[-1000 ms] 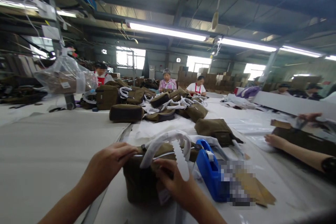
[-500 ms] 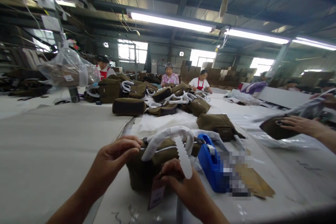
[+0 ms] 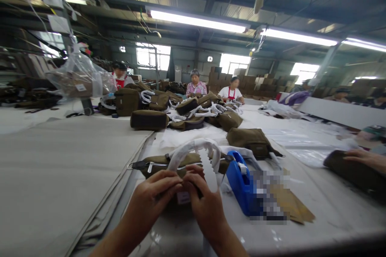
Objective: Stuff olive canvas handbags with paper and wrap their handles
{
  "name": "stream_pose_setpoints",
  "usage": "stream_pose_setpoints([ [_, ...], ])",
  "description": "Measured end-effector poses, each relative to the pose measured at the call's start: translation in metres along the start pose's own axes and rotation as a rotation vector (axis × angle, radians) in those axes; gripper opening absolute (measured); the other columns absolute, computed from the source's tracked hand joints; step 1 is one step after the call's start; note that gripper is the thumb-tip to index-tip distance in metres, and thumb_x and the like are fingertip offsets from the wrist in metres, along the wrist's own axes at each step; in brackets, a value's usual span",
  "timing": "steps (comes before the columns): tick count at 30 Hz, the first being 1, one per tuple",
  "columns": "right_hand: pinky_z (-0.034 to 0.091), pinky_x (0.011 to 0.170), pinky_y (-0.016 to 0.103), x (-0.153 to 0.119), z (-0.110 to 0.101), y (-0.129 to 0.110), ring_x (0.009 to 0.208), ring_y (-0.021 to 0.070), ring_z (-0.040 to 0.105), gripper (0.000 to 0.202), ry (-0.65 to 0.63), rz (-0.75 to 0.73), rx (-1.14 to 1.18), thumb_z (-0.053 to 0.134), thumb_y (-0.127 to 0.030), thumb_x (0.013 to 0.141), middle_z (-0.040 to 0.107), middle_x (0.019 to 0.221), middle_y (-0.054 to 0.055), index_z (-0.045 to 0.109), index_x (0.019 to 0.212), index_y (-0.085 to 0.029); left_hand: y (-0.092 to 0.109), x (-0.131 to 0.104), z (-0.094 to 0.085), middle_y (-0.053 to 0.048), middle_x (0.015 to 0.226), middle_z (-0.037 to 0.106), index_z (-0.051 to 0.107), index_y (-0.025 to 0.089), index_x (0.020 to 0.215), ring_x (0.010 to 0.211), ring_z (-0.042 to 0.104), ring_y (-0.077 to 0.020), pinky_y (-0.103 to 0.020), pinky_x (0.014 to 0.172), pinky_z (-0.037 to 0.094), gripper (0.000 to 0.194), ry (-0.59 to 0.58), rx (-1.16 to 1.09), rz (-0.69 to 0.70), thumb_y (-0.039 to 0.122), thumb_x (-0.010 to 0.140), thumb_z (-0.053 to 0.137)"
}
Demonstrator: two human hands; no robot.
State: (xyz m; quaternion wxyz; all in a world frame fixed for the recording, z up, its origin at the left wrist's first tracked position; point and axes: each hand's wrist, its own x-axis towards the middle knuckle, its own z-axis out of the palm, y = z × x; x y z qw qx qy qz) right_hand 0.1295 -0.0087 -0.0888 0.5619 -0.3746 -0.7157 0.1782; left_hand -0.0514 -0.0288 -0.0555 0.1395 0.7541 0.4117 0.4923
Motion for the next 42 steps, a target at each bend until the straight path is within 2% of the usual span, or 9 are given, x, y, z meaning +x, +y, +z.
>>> stream_pose_setpoints([
  [2, 0.052, 0.099, 0.031, 0.000, 0.001, 0.001, 0.113, 0.0213, 0.066, 0.016, 0.050, -0.055, -0.057, 0.061, -0.016, 0.094, 0.070, 0.120, 0.006, 0.073, 0.096, -0.026, -0.001, 0.000, 0.000, -0.001, 0.099, 0.077, 0.080, 0.028, 0.099, 0.088, 0.075, -0.0137, -0.016, 0.079, 0.057, 0.018, 0.009, 0.025, -0.013, 0.020, 0.093, 0.066],
  [4, 0.052, 0.097, 0.030, 0.000, 0.001, 0.000, 0.108, 0.0199, 0.067, 0.015, 0.082, -0.035, -0.009, 0.062, -0.016, 0.094, 0.072, 0.111, 0.004, 0.073, 0.097, -0.027, -0.002, 0.001, 0.000, 0.000, 0.098, 0.077, 0.080, 0.029, 0.103, 0.088, 0.075, -0.0128, -0.015, 0.079, 0.057, 0.020, 0.008, 0.033, -0.025, 0.018, 0.093, 0.065],
  [8, 0.056, 0.085, 0.026, 0.003, 0.002, -0.002, 0.092, 0.0172, 0.071, 0.011, 0.012, 0.178, 0.269, 0.066, -0.017, 0.091, 0.075, 0.093, 0.000, 0.072, 0.094, -0.027, -0.003, 0.002, 0.000, 0.001, 0.100, 0.076, 0.079, 0.029, 0.106, 0.091, 0.074, -0.0113, -0.013, 0.081, 0.056, 0.024, 0.008, 0.002, -0.021, 0.015, 0.094, 0.064],
  [11, 0.057, 0.086, 0.026, 0.005, 0.003, -0.002, 0.101, 0.0181, 0.071, 0.010, 0.004, 0.254, 0.344, 0.068, -0.018, 0.089, 0.076, 0.105, 0.001, 0.073, 0.091, -0.026, -0.003, 0.002, 0.000, 0.002, 0.099, 0.077, 0.079, 0.029, 0.103, 0.090, 0.074, -0.0103, -0.012, 0.080, 0.055, 0.022, 0.031, 0.002, -0.011, 0.015, 0.092, 0.067],
  [13, 0.055, 0.089, 0.025, 0.006, 0.003, -0.001, 0.106, 0.0179, 0.070, 0.010, 0.034, 0.213, 0.302, 0.069, -0.016, 0.088, 0.075, 0.111, 0.001, 0.073, 0.087, -0.026, -0.003, 0.002, 0.000, 0.003, 0.096, 0.077, 0.079, 0.029, 0.099, 0.087, 0.074, -0.0096, -0.012, 0.080, 0.054, 0.020, 0.037, 0.020, -0.011, 0.014, 0.089, 0.070],
  [20, 0.057, 0.087, 0.025, 0.008, 0.002, -0.003, 0.092, 0.0161, 0.072, 0.014, 0.058, 0.049, 0.184, 0.070, -0.013, 0.088, 0.076, 0.093, -0.001, 0.074, 0.089, -0.026, 0.003, 0.002, -0.003, 0.000, 0.094, 0.076, 0.077, 0.025, 0.097, 0.084, 0.073, -0.0128, -0.018, 0.077, 0.055, 0.015, 0.019, 0.165, 0.050, 0.017, 0.091, 0.066],
  [27, 0.060, 0.084, 0.028, 0.010, 0.002, -0.006, 0.089, 0.0188, 0.074, 0.017, 0.037, 0.006, 0.137, 0.068, -0.012, 0.088, 0.077, 0.091, 0.000, 0.076, 0.089, -0.027, 0.005, 0.002, -0.002, -0.001, 0.093, 0.073, 0.075, 0.024, 0.099, 0.085, 0.071, -0.0152, -0.023, 0.076, 0.054, 0.016, -0.031, 0.242, 0.057, 0.019, 0.094, 0.061],
  [37, 0.058, 0.085, 0.023, 0.009, 0.003, -0.002, 0.090, 0.0151, 0.074, 0.020, 0.041, -0.101, 0.092, 0.066, -0.009, 0.088, 0.078, 0.092, -0.001, 0.076, 0.090, -0.026, 0.004, -0.001, -0.004, -0.003, 0.092, 0.071, 0.073, 0.022, 0.098, 0.084, 0.069, -0.0184, -0.028, 0.074, 0.054, 0.016, -0.104, 0.271, 0.000, 0.018, 0.095, 0.058],
  [42, 0.060, 0.079, 0.024, 0.010, 0.003, -0.004, 0.085, 0.0156, 0.074, 0.022, 0.036, -0.076, 0.129, 0.064, -0.008, 0.087, 0.078, 0.087, -0.002, 0.076, 0.084, -0.026, 0.010, -0.003, 0.000, -0.003, 0.087, 0.070, 0.073, 0.022, 0.092, 0.079, 0.069, -0.0176, -0.027, 0.070, 0.053, 0.017, -0.044, 0.234, -0.008, 0.015, 0.093, 0.058],
])
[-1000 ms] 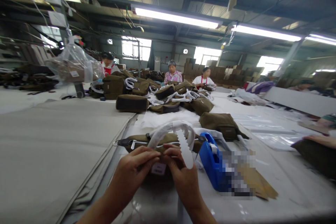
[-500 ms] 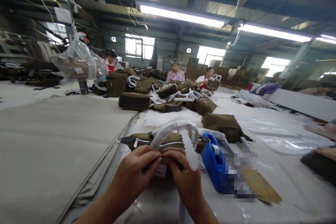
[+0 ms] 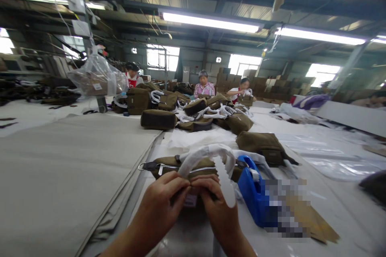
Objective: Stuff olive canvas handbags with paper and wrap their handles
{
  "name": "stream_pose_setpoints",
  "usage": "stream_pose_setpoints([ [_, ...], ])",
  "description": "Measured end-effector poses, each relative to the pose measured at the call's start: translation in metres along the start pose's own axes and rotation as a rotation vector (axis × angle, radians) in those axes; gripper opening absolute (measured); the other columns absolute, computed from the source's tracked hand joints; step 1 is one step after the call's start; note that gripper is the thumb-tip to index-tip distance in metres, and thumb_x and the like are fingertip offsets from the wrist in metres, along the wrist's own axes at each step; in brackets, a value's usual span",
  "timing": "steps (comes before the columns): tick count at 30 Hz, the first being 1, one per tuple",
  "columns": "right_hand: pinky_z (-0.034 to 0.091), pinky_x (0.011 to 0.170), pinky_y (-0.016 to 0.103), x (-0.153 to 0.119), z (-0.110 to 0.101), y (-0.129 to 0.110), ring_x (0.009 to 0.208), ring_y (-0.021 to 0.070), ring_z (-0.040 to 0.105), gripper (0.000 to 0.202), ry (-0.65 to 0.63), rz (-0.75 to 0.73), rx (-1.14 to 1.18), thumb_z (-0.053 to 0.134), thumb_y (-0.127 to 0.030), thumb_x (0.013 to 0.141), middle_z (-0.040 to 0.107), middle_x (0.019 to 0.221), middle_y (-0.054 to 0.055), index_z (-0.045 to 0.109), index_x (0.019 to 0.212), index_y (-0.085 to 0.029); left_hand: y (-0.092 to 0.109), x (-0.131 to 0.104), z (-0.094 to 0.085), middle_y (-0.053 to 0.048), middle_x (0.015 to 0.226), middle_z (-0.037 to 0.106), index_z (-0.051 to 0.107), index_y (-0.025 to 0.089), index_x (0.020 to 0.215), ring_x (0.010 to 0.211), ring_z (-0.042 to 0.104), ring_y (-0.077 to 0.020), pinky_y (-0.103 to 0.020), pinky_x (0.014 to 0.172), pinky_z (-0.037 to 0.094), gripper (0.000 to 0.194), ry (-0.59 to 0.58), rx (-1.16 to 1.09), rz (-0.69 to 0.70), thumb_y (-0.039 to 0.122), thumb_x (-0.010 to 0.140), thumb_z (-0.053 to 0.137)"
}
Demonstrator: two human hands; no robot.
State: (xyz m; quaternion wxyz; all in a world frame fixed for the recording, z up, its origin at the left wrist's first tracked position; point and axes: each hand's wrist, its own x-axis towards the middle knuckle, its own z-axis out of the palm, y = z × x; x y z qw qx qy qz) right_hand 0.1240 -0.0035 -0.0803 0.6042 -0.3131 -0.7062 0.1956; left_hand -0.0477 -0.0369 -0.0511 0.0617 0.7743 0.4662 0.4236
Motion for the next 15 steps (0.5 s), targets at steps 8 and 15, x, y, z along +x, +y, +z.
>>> stream_pose_setpoints([
  [8, 0.057, 0.082, 0.033, 0.001, -0.003, 0.004, 0.086, 0.0193, 0.073, 0.023, -0.100, -0.080, -0.143, 0.059, -0.008, 0.090, 0.077, 0.088, 0.001, 0.073, 0.088, -0.025, 0.002, 0.001, 0.006, -0.003, 0.082, 0.068, 0.072, 0.022, 0.086, 0.076, 0.067, -0.0175, -0.026, 0.068, 0.051, 0.019, 0.032, -0.083, -0.098, 0.015, 0.092, 0.056],
  [15, 0.052, 0.085, 0.034, 0.012, -0.017, -0.006, 0.086, 0.0197, 0.073, 0.020, -0.235, -0.319, -0.423, 0.058, -0.009, 0.092, 0.077, 0.093, -0.001, 0.070, 0.093, -0.025, 0.000, 0.002, 0.002, -0.003, 0.083, 0.069, 0.072, 0.022, 0.081, 0.077, 0.066, -0.0184, -0.029, 0.069, 0.048, 0.017, -0.033, -0.049, -0.149, 0.013, 0.091, 0.060],
])
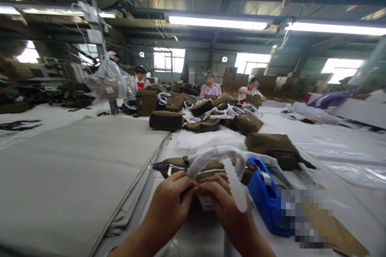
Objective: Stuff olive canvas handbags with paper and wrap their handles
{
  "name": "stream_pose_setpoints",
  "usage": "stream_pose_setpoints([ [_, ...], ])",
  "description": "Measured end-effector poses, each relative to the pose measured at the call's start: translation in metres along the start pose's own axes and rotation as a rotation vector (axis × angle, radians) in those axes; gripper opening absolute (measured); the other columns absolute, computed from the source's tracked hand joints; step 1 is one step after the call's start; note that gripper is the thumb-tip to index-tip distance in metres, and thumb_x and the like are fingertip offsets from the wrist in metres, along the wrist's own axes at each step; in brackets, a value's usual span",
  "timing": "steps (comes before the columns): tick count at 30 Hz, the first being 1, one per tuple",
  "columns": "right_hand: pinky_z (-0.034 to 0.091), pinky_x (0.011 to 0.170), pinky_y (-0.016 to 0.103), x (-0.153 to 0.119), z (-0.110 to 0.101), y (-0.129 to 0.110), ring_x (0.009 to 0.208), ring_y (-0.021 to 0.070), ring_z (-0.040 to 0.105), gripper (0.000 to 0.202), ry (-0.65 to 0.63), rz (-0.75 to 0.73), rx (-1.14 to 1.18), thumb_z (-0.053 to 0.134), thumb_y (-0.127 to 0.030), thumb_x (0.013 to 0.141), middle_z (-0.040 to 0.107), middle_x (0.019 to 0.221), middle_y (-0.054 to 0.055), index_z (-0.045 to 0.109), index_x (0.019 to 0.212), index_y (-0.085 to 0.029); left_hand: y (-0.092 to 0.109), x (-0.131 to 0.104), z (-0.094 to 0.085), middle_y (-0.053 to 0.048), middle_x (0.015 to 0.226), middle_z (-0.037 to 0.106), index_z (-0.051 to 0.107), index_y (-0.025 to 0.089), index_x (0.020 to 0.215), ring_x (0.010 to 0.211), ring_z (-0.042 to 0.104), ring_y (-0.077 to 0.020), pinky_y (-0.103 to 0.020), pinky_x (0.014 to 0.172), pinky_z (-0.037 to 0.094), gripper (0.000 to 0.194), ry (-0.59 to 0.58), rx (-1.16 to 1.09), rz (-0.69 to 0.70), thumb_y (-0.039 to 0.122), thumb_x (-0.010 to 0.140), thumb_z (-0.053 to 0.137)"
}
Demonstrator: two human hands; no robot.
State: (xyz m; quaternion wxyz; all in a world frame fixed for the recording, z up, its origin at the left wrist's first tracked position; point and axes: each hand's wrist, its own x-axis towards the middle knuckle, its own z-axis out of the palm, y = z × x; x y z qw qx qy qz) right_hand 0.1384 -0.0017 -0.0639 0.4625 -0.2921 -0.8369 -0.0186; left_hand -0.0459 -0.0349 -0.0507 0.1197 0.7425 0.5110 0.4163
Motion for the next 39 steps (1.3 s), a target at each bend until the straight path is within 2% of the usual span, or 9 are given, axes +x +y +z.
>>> stream_pose_setpoints([
  [4, 0.054, 0.082, 0.032, 0.002, 0.002, -0.002, 0.083, 0.0183, 0.072, 0.020, 0.038, -0.039, 0.067, 0.058, -0.007, 0.091, 0.076, 0.090, -0.002, 0.068, 0.094, -0.024, 0.006, -0.001, -0.002, -0.004, 0.082, 0.067, 0.070, 0.021, 0.078, 0.076, 0.065, -0.0191, -0.029, 0.067, 0.046, 0.018, 0.029, -0.003, -0.030, 0.011, 0.089, 0.060],
  [13, 0.060, 0.079, 0.023, -0.007, 0.027, 0.002, 0.085, 0.0152, 0.074, 0.022, 0.169, 0.218, 0.424, 0.062, -0.011, 0.092, 0.078, 0.089, -0.003, 0.075, 0.091, -0.028, 0.005, 0.004, 0.003, -0.001, 0.075, 0.066, 0.072, 0.019, 0.071, 0.074, 0.064, -0.0150, -0.025, 0.068, 0.046, 0.018, 0.041, -0.256, -0.147, 0.009, 0.085, 0.066],
  [17, 0.060, 0.088, 0.024, -0.011, 0.015, 0.004, 0.095, 0.0160, 0.075, 0.022, 0.156, 0.166, 0.344, 0.063, -0.012, 0.093, 0.079, 0.102, 0.000, 0.076, 0.103, -0.026, -0.004, 0.003, 0.002, 0.000, 0.087, 0.071, 0.076, 0.022, 0.088, 0.086, 0.068, -0.0150, -0.024, 0.078, 0.051, 0.012, 0.020, -0.248, -0.041, 0.016, 0.091, 0.066],
  [21, 0.059, 0.088, 0.027, -0.042, -0.013, 0.019, 0.097, 0.0184, 0.074, 0.016, 0.327, 0.343, 0.121, 0.064, -0.024, 0.095, 0.078, 0.104, 0.001, 0.076, 0.105, -0.027, -0.031, -0.017, -0.013, 0.002, 0.106, 0.070, 0.071, 0.028, 0.107, 0.102, 0.066, -0.0131, -0.022, 0.094, 0.050, 0.018, 0.375, -0.100, 0.111, 0.018, 0.093, 0.065],
  [24, 0.057, 0.091, 0.040, -0.075, -0.021, 0.042, 0.100, 0.0263, 0.072, 0.030, 0.491, 0.731, -0.012, 0.060, -0.048, 0.095, 0.076, 0.108, 0.005, 0.074, 0.108, -0.025, -0.069, -0.039, -0.011, 0.000, 0.106, 0.068, 0.068, 0.026, 0.106, 0.100, 0.067, -0.0153, -0.026, 0.095, 0.053, 0.013, 0.638, -0.081, -0.075, 0.028, 0.093, 0.067],
  [28, 0.042, 0.112, 0.056, -0.092, 0.001, 0.070, 0.138, 0.0364, 0.050, 0.079, 0.266, 0.886, 0.128, 0.049, -0.068, 0.092, 0.042, 0.158, 0.015, 0.037, 0.155, -0.022, -0.112, -0.045, 0.024, -0.013, 0.156, 0.045, 0.024, 0.027, 0.157, 0.139, 0.051, -0.0274, -0.043, 0.111, 0.048, 0.081, 0.295, -0.322, -0.300, 0.049, 0.091, 0.064],
  [31, 0.026, 0.123, 0.055, -0.072, 0.016, 0.075, 0.154, 0.0315, 0.023, 0.089, 0.111, 0.791, 0.180, 0.042, -0.069, 0.094, 0.018, 0.168, 0.012, 0.011, 0.163, -0.021, -0.114, -0.027, 0.046, -0.017, 0.166, 0.028, -0.002, 0.021, 0.163, 0.150, 0.035, -0.0298, -0.049, 0.121, 0.033, 0.099, 0.088, -0.325, -0.376, 0.058, 0.092, 0.057],
  [36, 0.036, 0.117, 0.056, -0.015, -0.015, 0.068, 0.146, 0.0342, 0.040, 0.088, -0.006, 0.781, 0.003, 0.037, -0.073, 0.094, 0.045, 0.157, 0.014, 0.020, 0.162, -0.021, -0.084, 0.000, 0.026, -0.020, 0.160, 0.039, 0.026, 0.007, 0.158, 0.148, 0.037, -0.0323, -0.049, 0.121, 0.033, 0.091, 0.201, -0.025, -0.457, 0.070, 0.093, 0.037],
  [39, 0.047, 0.106, 0.056, 0.006, -0.036, 0.068, 0.131, 0.0365, 0.058, 0.070, -0.278, 0.789, -0.214, 0.027, -0.067, 0.100, 0.063, 0.140, 0.014, 0.046, 0.152, -0.025, -0.072, 0.000, -0.003, -0.017, 0.151, 0.054, 0.045, 0.013, 0.150, 0.140, 0.050, -0.0342, -0.052, 0.114, 0.041, 0.080, 0.107, 0.159, -0.485, 0.070, 0.096, 0.027],
])
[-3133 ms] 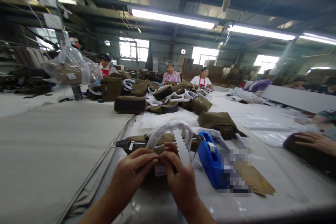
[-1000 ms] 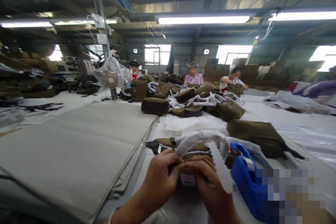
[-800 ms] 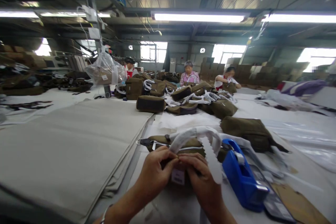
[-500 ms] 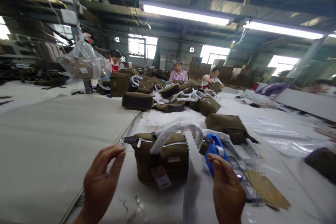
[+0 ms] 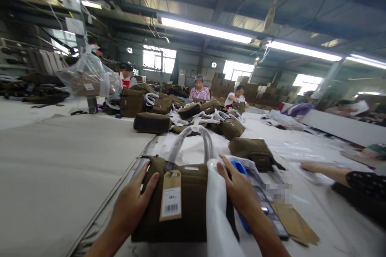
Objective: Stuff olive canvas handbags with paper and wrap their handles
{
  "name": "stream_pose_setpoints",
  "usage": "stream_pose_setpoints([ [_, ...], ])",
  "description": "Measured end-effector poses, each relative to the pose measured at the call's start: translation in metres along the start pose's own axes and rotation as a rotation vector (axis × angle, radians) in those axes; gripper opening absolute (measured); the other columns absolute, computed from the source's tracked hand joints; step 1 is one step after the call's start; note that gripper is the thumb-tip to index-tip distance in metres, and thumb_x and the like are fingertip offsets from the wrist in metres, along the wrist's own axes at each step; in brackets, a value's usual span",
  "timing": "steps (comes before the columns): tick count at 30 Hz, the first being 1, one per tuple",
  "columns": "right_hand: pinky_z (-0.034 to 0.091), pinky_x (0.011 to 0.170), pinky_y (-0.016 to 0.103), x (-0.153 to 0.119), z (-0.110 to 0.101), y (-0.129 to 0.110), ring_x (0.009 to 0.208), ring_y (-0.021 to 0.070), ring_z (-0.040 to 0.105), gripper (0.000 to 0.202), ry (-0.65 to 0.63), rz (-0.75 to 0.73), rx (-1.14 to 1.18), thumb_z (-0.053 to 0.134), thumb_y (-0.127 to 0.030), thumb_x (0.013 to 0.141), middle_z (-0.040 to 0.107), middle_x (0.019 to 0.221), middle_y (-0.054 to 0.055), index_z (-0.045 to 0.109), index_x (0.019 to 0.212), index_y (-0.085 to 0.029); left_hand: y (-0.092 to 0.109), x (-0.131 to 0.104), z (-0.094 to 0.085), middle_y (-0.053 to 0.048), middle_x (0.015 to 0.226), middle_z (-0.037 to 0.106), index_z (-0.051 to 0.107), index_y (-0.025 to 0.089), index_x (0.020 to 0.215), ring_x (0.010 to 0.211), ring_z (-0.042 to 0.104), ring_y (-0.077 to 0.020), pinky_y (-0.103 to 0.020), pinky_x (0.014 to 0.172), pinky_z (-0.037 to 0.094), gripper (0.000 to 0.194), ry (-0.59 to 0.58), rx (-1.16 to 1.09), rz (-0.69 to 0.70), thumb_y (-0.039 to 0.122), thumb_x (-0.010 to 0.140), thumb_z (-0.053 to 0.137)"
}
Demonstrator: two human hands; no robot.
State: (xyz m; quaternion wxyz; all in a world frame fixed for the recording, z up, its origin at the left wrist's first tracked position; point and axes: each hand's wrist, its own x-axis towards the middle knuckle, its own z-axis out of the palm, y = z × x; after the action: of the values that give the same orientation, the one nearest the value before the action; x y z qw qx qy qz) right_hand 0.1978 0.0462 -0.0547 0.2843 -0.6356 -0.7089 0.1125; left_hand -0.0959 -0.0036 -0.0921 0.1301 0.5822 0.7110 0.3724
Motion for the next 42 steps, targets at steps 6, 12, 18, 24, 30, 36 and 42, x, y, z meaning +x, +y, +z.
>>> stream_pose_setpoints([
  [6, 0.055, 0.090, 0.061, 0.013, 0.013, -0.014, 0.106, 0.0414, 0.071, 0.045, -0.123, -0.001, -0.347, 0.042, -0.029, 0.103, 0.075, 0.109, 0.023, 0.060, 0.140, -0.012, 0.010, 0.009, -0.017, -0.014, 0.135, 0.067, 0.067, 0.017, 0.128, 0.123, 0.064, -0.0347, -0.053, 0.103, 0.053, 0.045, -0.098, 0.413, 0.198, 0.041, 0.101, 0.041],
  [12, 0.034, 0.123, 0.042, 0.015, 0.030, -0.036, 0.145, 0.0213, 0.043, 0.045, -0.303, -0.527, 0.052, 0.042, -0.029, 0.104, 0.050, 0.154, 0.008, 0.052, 0.147, -0.020, 0.026, 0.025, 0.009, -0.009, 0.162, 0.039, 0.039, 0.019, 0.155, 0.148, 0.039, -0.0240, -0.046, 0.121, 0.036, 0.059, -0.438, 0.329, 0.630, 0.016, 0.096, 0.039],
  [18, 0.022, 0.125, 0.055, -0.024, 0.041, -0.031, 0.155, 0.0288, 0.016, 0.064, -0.447, -0.550, -0.178, 0.045, -0.024, 0.099, 0.017, 0.166, 0.012, 0.025, 0.159, -0.012, 0.023, 0.004, 0.030, -0.010, 0.167, 0.018, 0.024, 0.017, 0.160, 0.155, 0.018, -0.0278, -0.058, 0.124, 0.021, 0.080, -0.648, 0.468, 0.642, 0.012, 0.083, 0.043],
  [24, 0.017, 0.125, 0.055, -0.017, 0.053, -0.033, 0.155, 0.0315, 0.010, 0.068, -0.560, -0.485, -0.223, 0.046, -0.025, 0.097, 0.009, 0.166, 0.012, 0.023, 0.160, -0.012, 0.010, 0.013, 0.051, -0.011, 0.166, 0.005, 0.018, 0.015, 0.161, 0.155, 0.008, -0.0315, -0.065, 0.124, 0.012, 0.081, -0.732, 0.446, 0.643, 0.020, 0.084, 0.044],
  [30, 0.020, 0.125, 0.051, 0.005, 0.074, -0.020, 0.155, 0.0269, 0.014, 0.065, -0.586, -0.435, -0.162, 0.044, -0.030, 0.101, 0.014, 0.166, 0.010, 0.024, 0.160, -0.016, 0.016, 0.031, 0.054, -0.012, 0.165, 0.007, 0.020, 0.012, 0.159, 0.155, 0.009, -0.0303, -0.063, 0.124, 0.012, 0.079, -0.872, 0.453, 0.527, 0.022, 0.084, 0.042],
  [36, 0.018, 0.126, 0.053, 0.009, 0.080, -0.021, 0.155, 0.0291, 0.016, 0.063, -0.561, -0.418, -0.169, 0.044, -0.030, 0.100, 0.020, 0.166, 0.014, 0.029, 0.159, -0.011, 0.023, 0.031, 0.057, -0.014, 0.165, 0.012, 0.026, 0.009, 0.158, 0.155, 0.010, -0.0312, -0.062, 0.124, 0.012, 0.080, -0.779, 0.487, 0.526, 0.015, 0.080, 0.043],
  [42, 0.022, 0.126, 0.049, 0.006, 0.052, -0.019, 0.155, 0.0228, 0.019, 0.061, -0.505, -0.362, -0.080, 0.044, -0.033, 0.103, 0.022, 0.166, 0.010, 0.028, 0.159, -0.014, 0.012, 0.033, 0.033, -0.008, 0.164, 0.029, 0.034, 0.024, 0.157, 0.153, 0.025, -0.0288, -0.058, 0.123, 0.025, 0.062, -0.700, 0.291, 0.544, 0.023, 0.096, 0.045],
])
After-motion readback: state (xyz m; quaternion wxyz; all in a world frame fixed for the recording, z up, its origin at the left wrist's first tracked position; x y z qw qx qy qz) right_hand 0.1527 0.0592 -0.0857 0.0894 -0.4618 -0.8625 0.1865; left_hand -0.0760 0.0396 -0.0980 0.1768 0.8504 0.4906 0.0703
